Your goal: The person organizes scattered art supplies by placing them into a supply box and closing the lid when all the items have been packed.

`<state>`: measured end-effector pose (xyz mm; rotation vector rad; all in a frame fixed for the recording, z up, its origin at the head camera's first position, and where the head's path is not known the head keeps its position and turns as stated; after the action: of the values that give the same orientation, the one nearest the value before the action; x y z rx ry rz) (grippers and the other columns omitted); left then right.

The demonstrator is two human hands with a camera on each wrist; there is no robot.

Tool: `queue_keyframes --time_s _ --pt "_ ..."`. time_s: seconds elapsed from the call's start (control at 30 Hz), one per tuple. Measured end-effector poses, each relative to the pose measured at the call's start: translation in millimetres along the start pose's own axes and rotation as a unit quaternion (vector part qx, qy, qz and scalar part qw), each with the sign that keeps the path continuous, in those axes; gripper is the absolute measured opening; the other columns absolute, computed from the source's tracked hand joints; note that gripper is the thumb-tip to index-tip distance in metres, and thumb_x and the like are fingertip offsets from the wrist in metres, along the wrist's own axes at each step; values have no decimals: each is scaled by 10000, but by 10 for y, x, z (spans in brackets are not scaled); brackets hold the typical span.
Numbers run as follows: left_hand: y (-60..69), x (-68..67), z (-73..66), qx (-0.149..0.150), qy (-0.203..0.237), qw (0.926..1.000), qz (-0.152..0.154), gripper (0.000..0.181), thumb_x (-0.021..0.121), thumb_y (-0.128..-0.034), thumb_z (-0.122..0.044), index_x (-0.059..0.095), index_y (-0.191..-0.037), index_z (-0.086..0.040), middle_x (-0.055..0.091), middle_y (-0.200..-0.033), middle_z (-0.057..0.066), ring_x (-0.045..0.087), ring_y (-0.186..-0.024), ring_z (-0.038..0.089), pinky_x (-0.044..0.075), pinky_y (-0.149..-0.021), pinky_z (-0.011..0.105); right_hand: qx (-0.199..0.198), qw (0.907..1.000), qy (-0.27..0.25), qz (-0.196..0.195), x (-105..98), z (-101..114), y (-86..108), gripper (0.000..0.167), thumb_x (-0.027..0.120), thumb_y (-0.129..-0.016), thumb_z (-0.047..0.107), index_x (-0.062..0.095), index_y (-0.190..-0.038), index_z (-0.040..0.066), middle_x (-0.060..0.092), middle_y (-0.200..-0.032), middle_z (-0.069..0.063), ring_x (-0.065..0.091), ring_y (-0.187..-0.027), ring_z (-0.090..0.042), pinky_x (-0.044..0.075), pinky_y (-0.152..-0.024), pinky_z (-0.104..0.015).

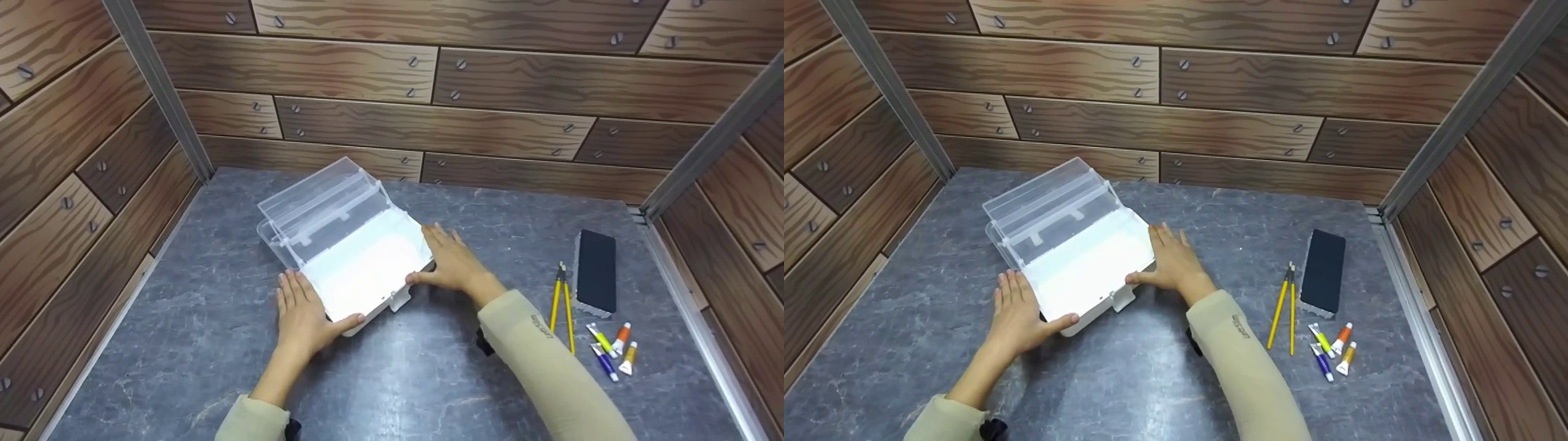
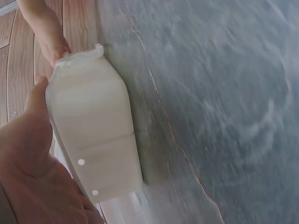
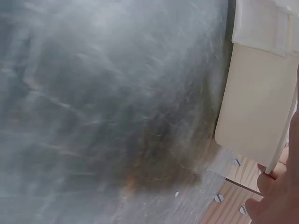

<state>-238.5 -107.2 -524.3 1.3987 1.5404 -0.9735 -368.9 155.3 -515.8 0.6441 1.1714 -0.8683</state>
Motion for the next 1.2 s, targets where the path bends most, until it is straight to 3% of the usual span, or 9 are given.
queue_keyframes --time_s 0.23,0.53,0.93,1.2 --pt "-48 17 -108 334 191 9991 154 1461 668 -666 -834 45 -1505 187 -33 -1577 390 -109 -1488 481 6 -1233 579 378 9986 339 -136 -7 -71 249 1255 475 -762 883 139 -1586 -3 177 -1645 -195 136 -1529 -360 99 -1236 -570" --pt "-55 38 -194 839 102 9957 380 1419 706 -684 -780 71 -1507 184 -39 -1576 388 -81 -1490 485 34 -1229 595 876 9953 318 -260 43 -95 563 1273 435 -751 910 144 -1582 -8 172 -1644 -190 134 -1529 -363 101 -1241 -545" --pt "-103 66 -180 1491 -107 9860 734 1398 680 -696 -797 73 -1526 150 -4 -1604 349 -41 -1507 464 37 -1233 578 1435 9878 244 -554 69 27 979 1294 459 -733 910 185 -1565 -43 208 -1628 -221 162 -1519 -382 143 -1233 -558" --pt "-120 114 -341 1928 11 9768 935 1414 690 -686 -795 34 -1542 120 -11 -1616 328 -55 -1514 437 38 -1239 562 1564 9838 383 -783 -71 9 1349 1239 535 -755 853 268 -1535 -72 295 -1585 -256 235 -1493 -396 211 -1218 -551"
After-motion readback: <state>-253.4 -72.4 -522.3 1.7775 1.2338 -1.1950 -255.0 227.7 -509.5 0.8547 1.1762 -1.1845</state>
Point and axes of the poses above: each hand's wrist, its own y-axis away from the middle knuckle, its own x-axis out of the palm, z = x × y, the point moved 7 cm from there along -y, towards the middle knuckle
